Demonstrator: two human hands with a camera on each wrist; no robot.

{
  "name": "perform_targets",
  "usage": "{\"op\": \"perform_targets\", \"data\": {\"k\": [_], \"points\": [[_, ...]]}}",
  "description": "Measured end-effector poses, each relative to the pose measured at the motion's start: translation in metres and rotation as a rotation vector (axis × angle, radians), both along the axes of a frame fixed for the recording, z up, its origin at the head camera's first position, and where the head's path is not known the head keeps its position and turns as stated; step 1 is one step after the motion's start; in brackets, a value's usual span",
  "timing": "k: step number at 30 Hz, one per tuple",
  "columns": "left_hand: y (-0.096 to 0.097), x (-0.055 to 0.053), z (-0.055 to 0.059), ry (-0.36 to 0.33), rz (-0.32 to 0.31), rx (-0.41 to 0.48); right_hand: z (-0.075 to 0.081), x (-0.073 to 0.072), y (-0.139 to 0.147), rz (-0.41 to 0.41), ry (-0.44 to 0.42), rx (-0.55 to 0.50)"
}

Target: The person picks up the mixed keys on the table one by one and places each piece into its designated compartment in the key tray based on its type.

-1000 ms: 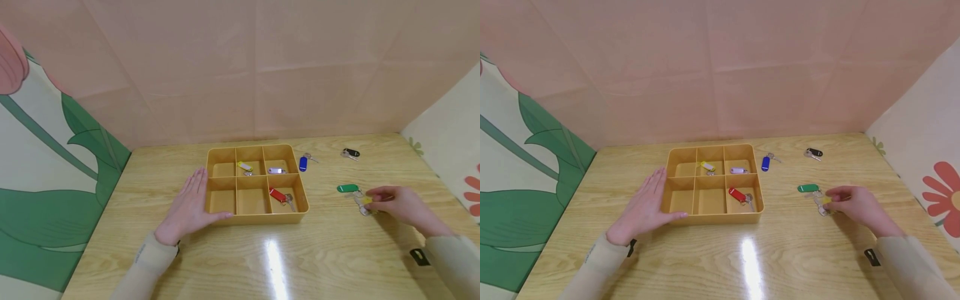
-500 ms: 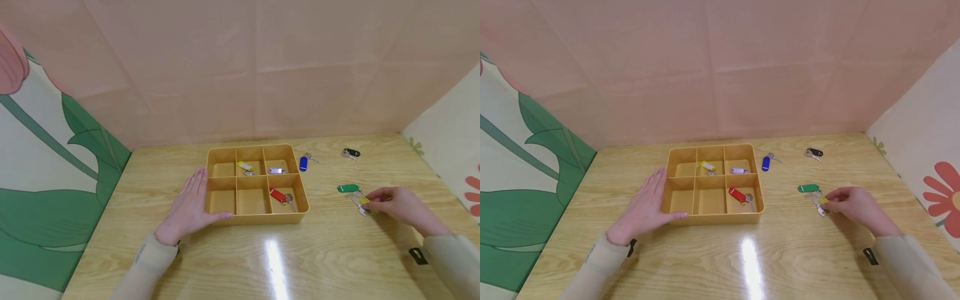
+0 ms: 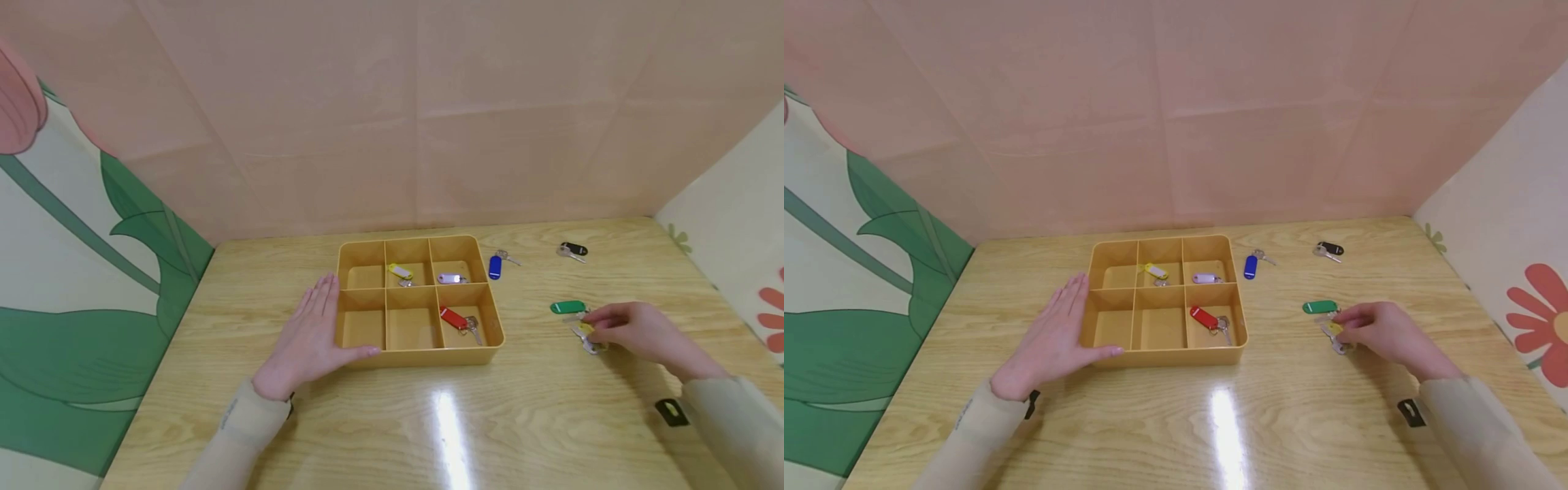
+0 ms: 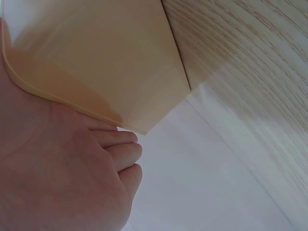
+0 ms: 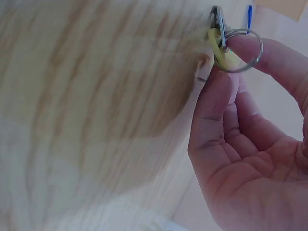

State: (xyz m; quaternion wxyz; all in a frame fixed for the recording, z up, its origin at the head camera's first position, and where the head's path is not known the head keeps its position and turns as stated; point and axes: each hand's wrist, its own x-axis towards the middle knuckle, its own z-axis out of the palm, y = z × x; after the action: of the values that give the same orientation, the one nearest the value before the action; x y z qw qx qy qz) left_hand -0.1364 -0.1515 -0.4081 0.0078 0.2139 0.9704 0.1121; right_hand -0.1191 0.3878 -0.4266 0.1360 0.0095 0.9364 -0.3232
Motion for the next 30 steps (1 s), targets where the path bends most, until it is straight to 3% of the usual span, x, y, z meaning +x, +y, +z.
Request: {"op": "perform_targets", "data": {"k": [11,22,30], "points": [[0.0003,0.0001,0.0014,0.001,-0.007,0.001,0.0012,-0.0023,0.0014,0.016,-0.013,0.004],[0.0,0.0001,0.0014,0.014,-0.011,0.007,0.0025,-0.0025,0.0027,-0.006,-0.021,-0.103],[0.0001,-0.0007,0.0008,0.009,-0.004,-0.003,0.0085,-0.004,0.0049,-0.026,0.046,-0.126]]}}
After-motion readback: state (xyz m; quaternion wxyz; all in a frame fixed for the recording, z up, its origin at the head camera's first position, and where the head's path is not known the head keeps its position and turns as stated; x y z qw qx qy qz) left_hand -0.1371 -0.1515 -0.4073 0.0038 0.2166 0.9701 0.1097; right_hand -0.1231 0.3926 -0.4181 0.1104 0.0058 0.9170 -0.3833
